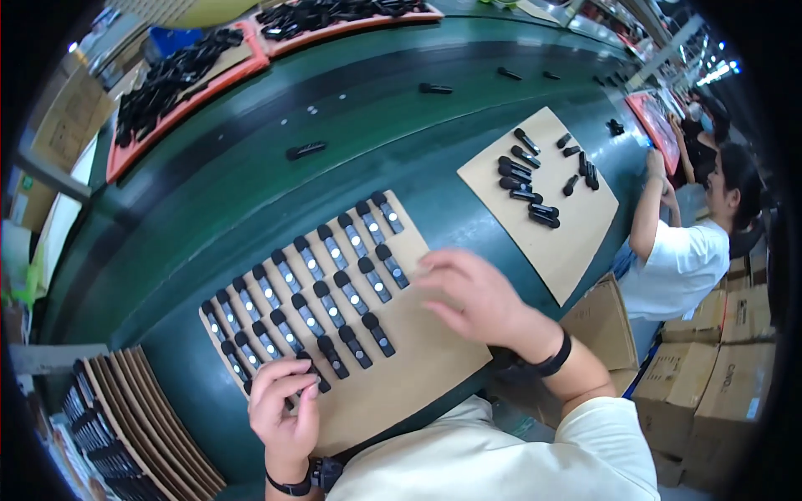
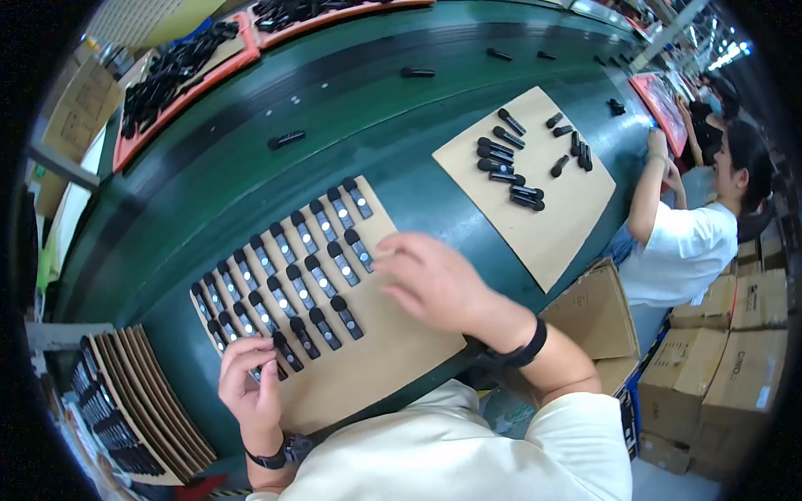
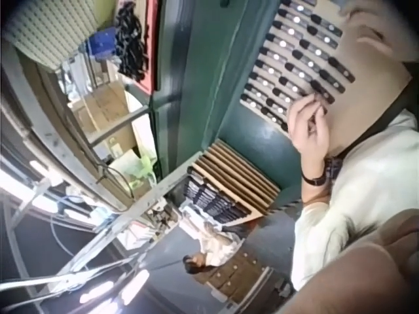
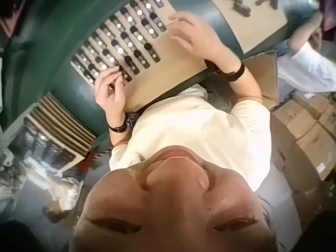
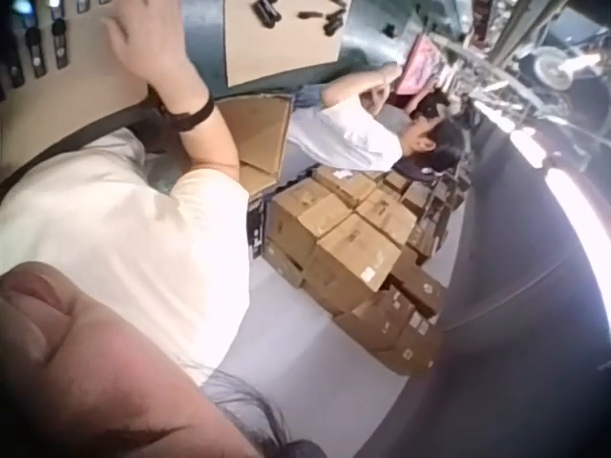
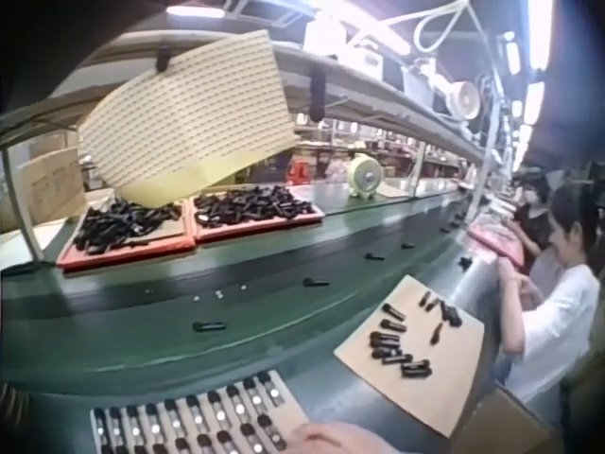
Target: The person picks up a microphone and a receiver from the conveyor belt, aligns them by hand, and presses them together. They repeat this process, placing each assembled unit onto a cardboard sheet in rows.
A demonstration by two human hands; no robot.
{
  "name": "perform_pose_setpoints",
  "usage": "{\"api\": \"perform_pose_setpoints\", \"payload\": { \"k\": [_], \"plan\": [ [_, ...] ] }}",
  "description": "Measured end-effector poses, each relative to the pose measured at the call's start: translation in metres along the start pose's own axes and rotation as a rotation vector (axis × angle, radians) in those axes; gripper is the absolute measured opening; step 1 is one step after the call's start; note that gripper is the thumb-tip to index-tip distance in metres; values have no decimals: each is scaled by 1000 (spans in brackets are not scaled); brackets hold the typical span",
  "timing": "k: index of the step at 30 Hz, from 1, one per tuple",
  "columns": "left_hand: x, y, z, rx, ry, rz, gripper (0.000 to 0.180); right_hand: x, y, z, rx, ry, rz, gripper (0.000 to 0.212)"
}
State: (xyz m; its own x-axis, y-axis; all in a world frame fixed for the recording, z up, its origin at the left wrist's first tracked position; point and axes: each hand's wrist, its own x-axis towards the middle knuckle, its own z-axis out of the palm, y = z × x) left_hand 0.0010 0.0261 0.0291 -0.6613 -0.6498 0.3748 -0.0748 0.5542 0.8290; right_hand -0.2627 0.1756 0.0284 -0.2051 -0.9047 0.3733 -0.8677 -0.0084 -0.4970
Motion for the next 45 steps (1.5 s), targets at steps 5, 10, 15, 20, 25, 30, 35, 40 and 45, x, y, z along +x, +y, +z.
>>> {"api": "perform_pose_setpoints", "payload": {
  "k": [5, 10, 15, 20, 25, 30, 35, 40, 45],
  "plan": [
    [31, 13, -18, -77, 7, -54, 7, 41, 65, -28, 14, 160, 39, 26],
    [99, 23, -38, 22, -50, 52, 3, 109, 145, -26, 81, 119, 182, 23],
    [190, -1, -40, -180, -195, -250, 9, 170, 211, -6, -326, 189, 338, 27],
    [253, -38, -17, -131, -231, -460, 12, 186, 246, 5, -494, 334, 471, 26],
    [278, -85, 16, 343, -379, -167, 21, 180, 223, 0, -99, 100, 404, 19],
    [283, -151, 18, 541, -422, -12, 40, 149, 93, 15, 746, 254, 181, 22],
    [288, -166, 31, 591, -510, -102, 32, 73, -10, 2, 920, 234, 50, 20],
    [287, -165, 22, 690, -438, -155, 21, 46, -14, 16, 1017, 322, 36, 22],
    [269, -137, 1, 243, -324, -190, 18, 40, -2, 30, 1211, 226, 219, 25]
  ]
}}
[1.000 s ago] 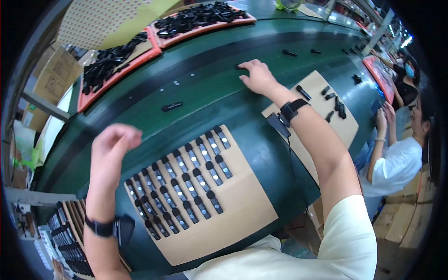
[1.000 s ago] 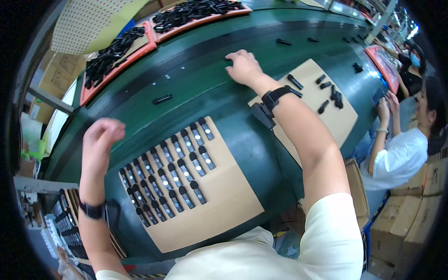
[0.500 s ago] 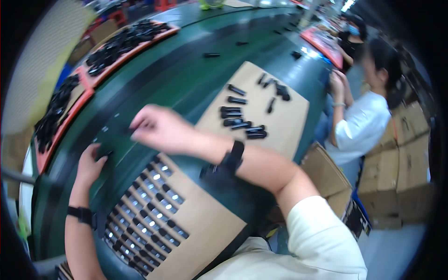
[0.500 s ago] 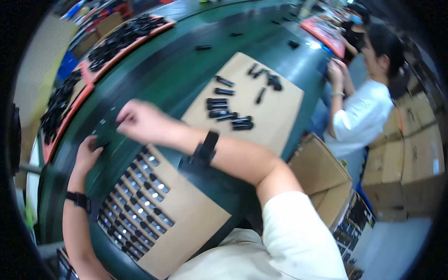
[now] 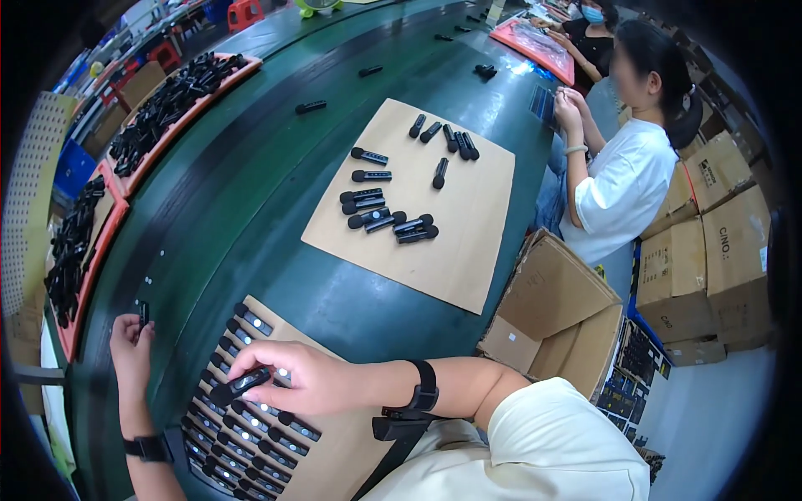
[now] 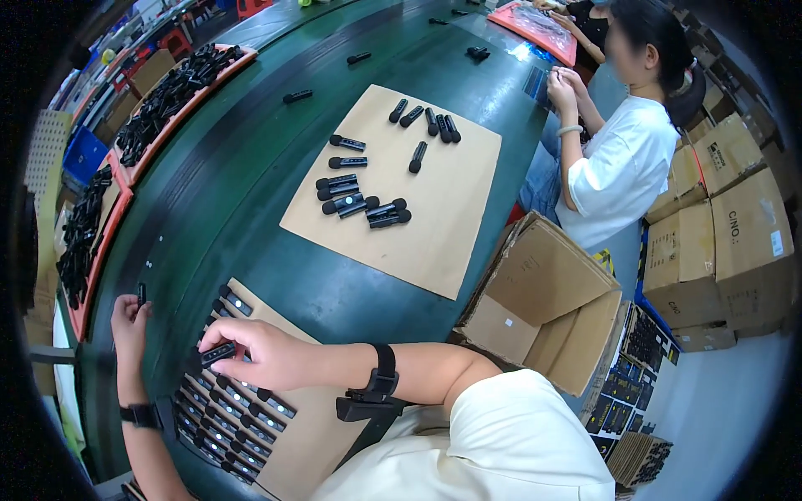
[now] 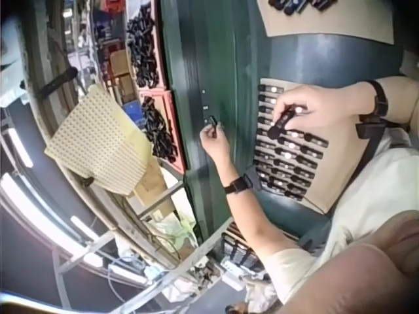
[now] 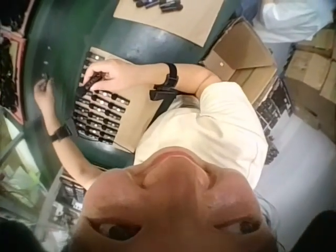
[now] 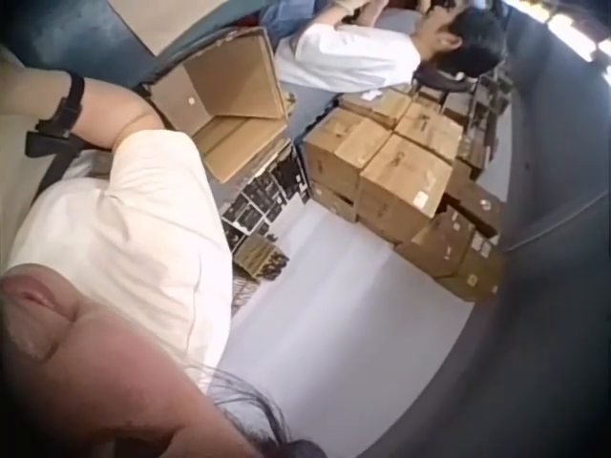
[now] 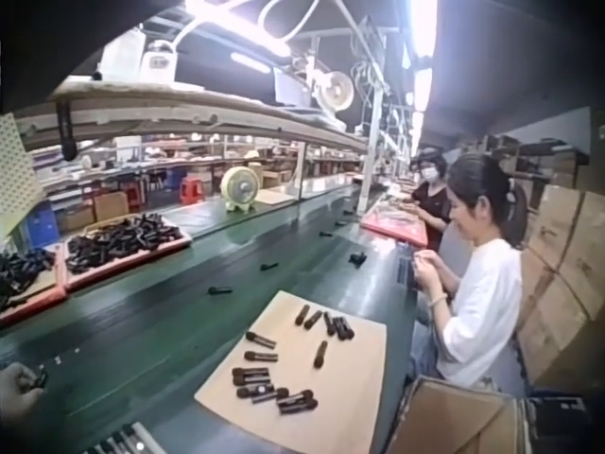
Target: The person picks up a microphone and a receiver from the conveyor belt, aligns them by hand, and presses them together. They repeat this process, placing each assembled unit onto a cardboard sheet in rows.
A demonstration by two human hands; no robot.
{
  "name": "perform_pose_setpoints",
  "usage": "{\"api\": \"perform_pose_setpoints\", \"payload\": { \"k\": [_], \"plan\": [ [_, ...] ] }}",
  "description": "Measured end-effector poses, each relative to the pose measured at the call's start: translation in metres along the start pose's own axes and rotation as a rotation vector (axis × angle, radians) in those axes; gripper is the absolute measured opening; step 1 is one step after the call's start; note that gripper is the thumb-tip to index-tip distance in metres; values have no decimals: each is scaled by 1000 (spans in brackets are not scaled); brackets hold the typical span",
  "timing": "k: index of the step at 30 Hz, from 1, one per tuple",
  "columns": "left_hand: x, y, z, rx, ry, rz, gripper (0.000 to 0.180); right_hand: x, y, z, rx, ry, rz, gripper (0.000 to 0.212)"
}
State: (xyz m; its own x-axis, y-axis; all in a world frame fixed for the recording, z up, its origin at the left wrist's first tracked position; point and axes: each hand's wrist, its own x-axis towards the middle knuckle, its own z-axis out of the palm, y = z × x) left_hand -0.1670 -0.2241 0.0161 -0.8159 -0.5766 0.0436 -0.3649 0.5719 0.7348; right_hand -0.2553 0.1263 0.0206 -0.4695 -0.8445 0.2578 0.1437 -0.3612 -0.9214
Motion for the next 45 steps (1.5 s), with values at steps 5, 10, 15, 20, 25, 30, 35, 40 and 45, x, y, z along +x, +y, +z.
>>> {"api": "perform_pose_setpoints", "payload": {
  "k": [5, 10, 15, 20, 25, 30, 35, 40, 45],
  "plan": [
    [-93, 65, 8, -318, 108, 52, 17, -3, -3, -6, -103, 18, -11, 25],
    [-203, 71, 10, -664, 257, 68, 21, -2, 0, 0, 37, -1, 73, 26],
    [-268, 61, 32, -883, 312, -30, 34, -8, 5, 4, 12, -95, 104, 26],
    [-281, 72, 61, -801, 549, -70, 21, -11, 9, 17, -125, -183, 84, 26],
    [-283, 91, 69, -802, 427, -155, 29, -19, 5, 17, -345, -238, -63, 29],
    [-289, 81, 67, -815, 339, 21, 28, -22, 4, 30, -360, -323, -55, 28],
    [-288, 79, 65, -680, 338, 103, 28, -25, 5, 34, -405, -318, -70, 27],
    [-286, 78, 67, -633, 274, 143, 29, -24, 2, 35, -421, -343, -59, 26],
    [-283, 76, 70, -631, 274, 179, 30, -21, 2, 33, -458, -354, -108, 26]
  ]
}}
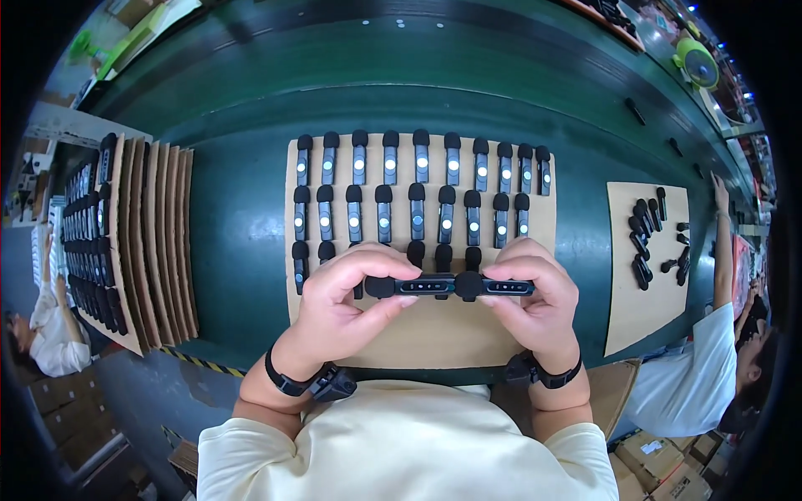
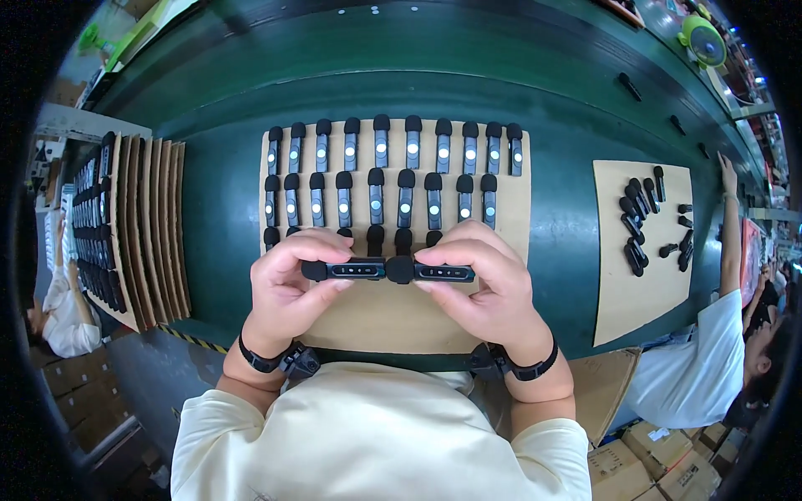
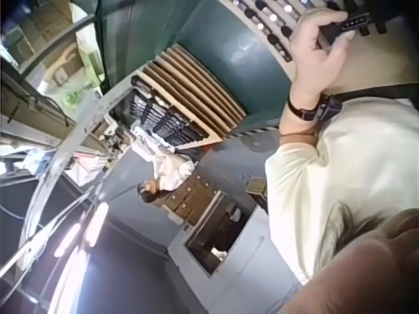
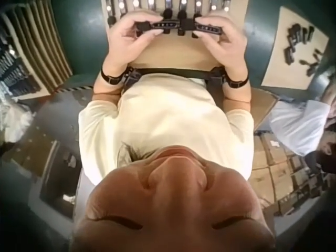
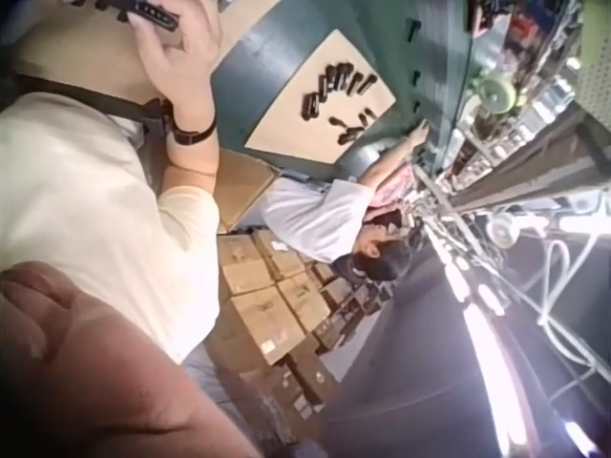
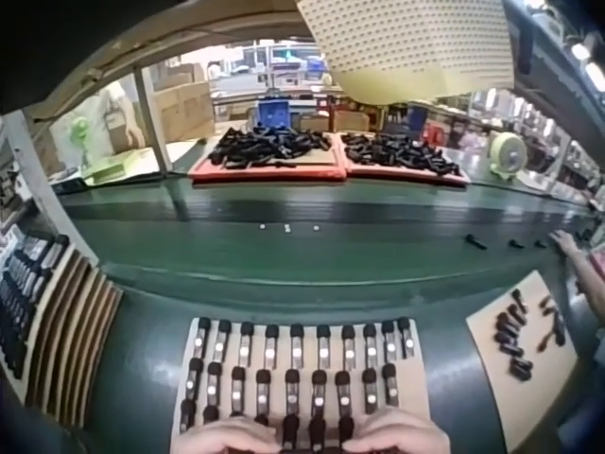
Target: The person picks up a microphone and a receiver from the conveyor belt, aligns them by hand, and presses them together. They repeat this process, placing each assembled unit onto a cardboard sheet in rows.
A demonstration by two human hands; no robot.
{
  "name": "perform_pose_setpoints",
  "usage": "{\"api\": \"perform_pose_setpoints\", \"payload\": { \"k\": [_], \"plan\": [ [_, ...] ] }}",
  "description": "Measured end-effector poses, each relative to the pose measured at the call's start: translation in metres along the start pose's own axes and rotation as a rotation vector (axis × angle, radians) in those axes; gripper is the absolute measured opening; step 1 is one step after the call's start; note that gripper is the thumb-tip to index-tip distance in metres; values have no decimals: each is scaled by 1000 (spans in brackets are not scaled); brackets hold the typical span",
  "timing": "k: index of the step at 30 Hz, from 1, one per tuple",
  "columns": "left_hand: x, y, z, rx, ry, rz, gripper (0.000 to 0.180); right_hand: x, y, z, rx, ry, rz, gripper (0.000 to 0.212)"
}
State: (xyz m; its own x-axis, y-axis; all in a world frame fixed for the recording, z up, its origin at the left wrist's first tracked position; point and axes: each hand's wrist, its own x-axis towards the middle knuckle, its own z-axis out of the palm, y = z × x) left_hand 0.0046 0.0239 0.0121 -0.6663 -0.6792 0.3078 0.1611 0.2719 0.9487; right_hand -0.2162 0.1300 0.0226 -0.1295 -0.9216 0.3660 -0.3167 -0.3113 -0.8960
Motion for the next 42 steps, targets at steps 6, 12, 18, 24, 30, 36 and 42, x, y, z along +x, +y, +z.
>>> {"api": "perform_pose_setpoints", "payload": {
  "k": [6, 12, 18, 24, 30, 36, 42],
  "plan": [
    [0, -1, -1, 38, -12, 21, 30, 0, 2, -2, -27, -18, -35, 27],
    [0, -1, 0, 68, 19, 50, 30, 1, 0, -3, -23, -34, -52, 25],
    [2, 2, 3, 169, 51, 48, 31, -2, 0, -2, -29, -4, -38, 27],
    [7, 1, 1, 235, -29, 77, 33, -6, -2, 4, 230, 125, 65, 28],
    [3, -8, 8, 34, -22, 22, 32, 1, -10, -4, -193, -155, -44, 30],
    [-3, -12, 21, -31, -30, -40, 30, -5, -3, 20, -126, -96, -45, 38],
    [0, -11, 22, 77, -66, 50, 32, -3, 0, 17, -119, -49, -112, 39]
  ]
}}
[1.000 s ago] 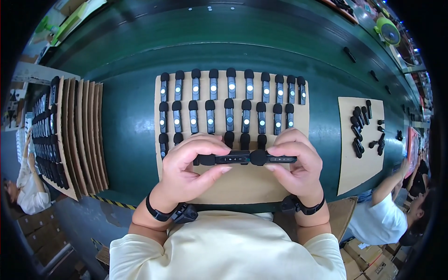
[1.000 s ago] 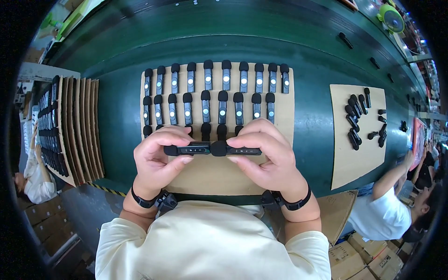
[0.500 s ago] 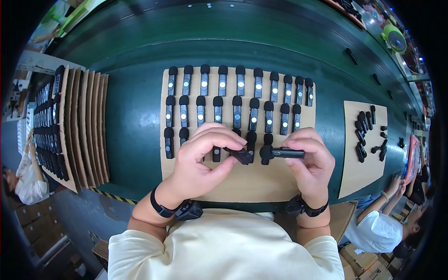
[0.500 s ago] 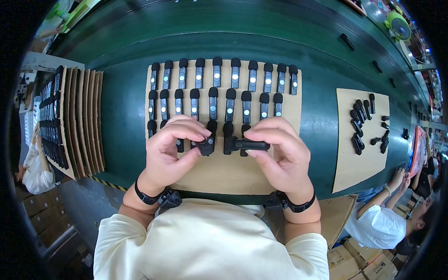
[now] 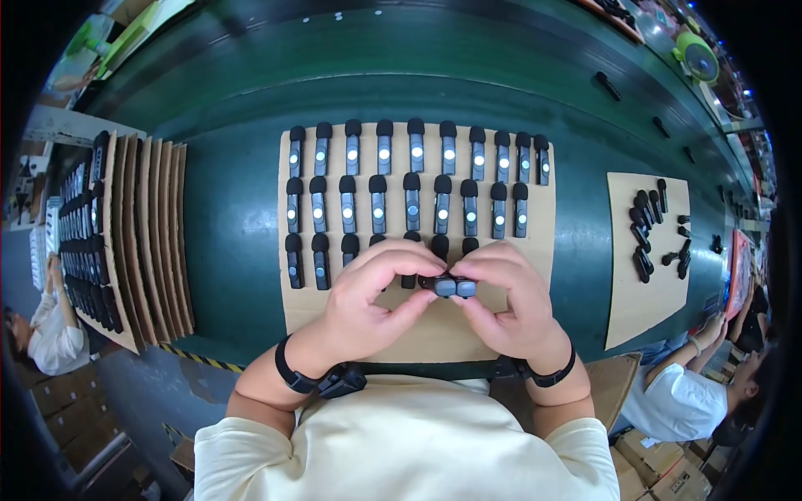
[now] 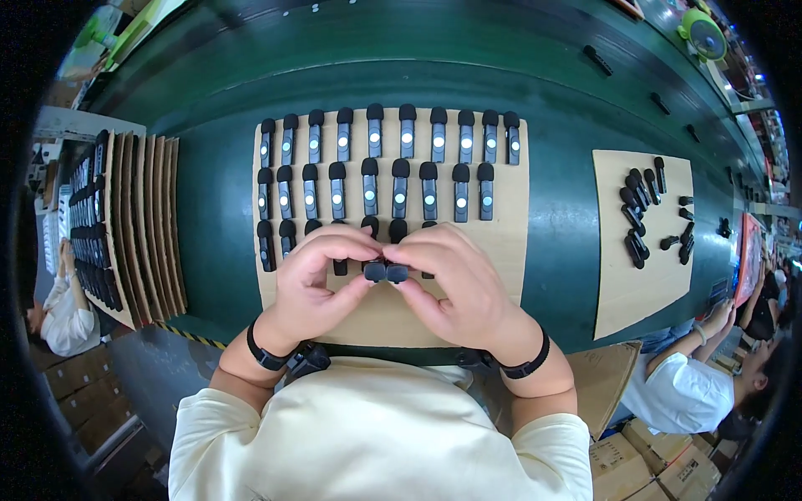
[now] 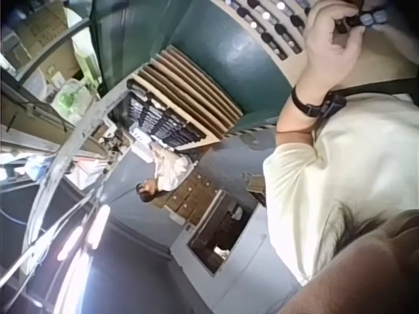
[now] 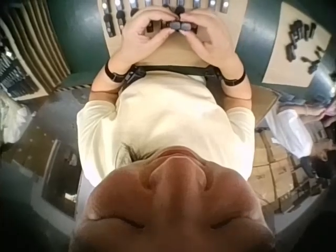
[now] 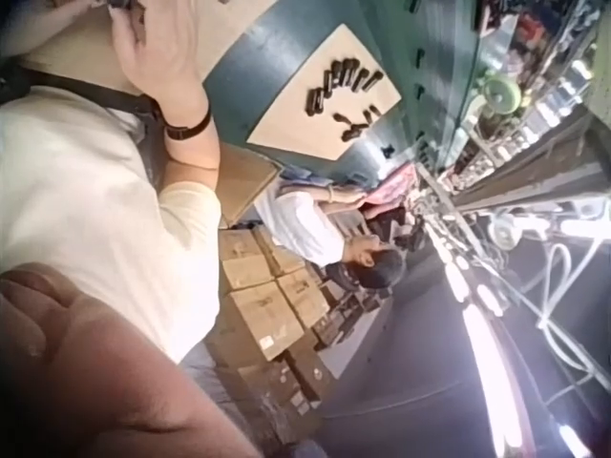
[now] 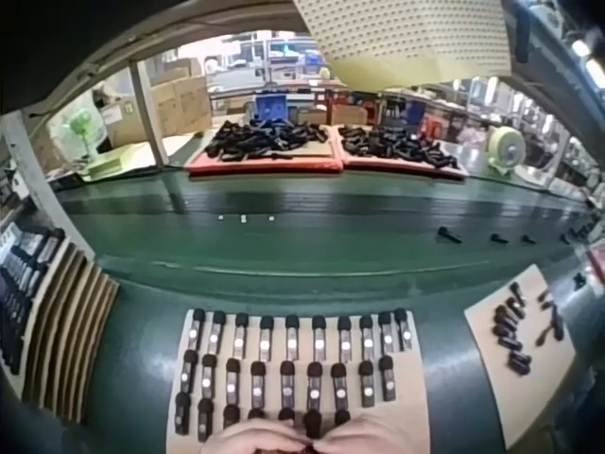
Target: The person picks up a microphone and a receiver from the conveyor belt, aligns them by hand, and presses them together. They repeat this process, placing each assembled unit onto a cardboard sheet in rows.
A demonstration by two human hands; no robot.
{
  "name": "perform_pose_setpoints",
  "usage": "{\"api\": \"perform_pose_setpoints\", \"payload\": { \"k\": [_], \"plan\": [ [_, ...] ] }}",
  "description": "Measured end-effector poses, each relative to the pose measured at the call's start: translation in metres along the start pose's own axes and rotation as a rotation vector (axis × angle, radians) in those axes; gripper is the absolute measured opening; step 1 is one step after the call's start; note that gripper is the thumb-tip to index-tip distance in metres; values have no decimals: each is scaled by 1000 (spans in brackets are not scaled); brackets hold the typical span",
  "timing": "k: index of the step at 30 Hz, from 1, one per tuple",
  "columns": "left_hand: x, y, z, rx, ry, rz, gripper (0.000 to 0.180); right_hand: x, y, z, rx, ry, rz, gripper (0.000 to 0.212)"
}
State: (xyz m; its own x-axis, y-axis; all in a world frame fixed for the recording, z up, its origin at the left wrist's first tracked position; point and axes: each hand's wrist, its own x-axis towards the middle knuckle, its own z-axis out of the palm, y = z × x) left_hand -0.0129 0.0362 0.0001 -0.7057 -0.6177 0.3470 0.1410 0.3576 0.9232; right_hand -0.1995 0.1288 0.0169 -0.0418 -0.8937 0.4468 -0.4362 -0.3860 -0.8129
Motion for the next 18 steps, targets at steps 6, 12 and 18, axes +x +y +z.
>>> {"api": "perform_pose_setpoints", "payload": {
  "k": [6, 12, 18],
  "plan": [
    [5, 9, 8, 169, 40, 53, 38, 4, -6, -12, -103, -2, -44, 38],
    [12, 11, 23, 271, -37, 6, 35, -15, -8, -42, -270, 35, 43, 36],
    [22, 7, 54, 501, -94, 274, 29, -40, -4, -66, -426, 16, 96, 31]
  ]
}}
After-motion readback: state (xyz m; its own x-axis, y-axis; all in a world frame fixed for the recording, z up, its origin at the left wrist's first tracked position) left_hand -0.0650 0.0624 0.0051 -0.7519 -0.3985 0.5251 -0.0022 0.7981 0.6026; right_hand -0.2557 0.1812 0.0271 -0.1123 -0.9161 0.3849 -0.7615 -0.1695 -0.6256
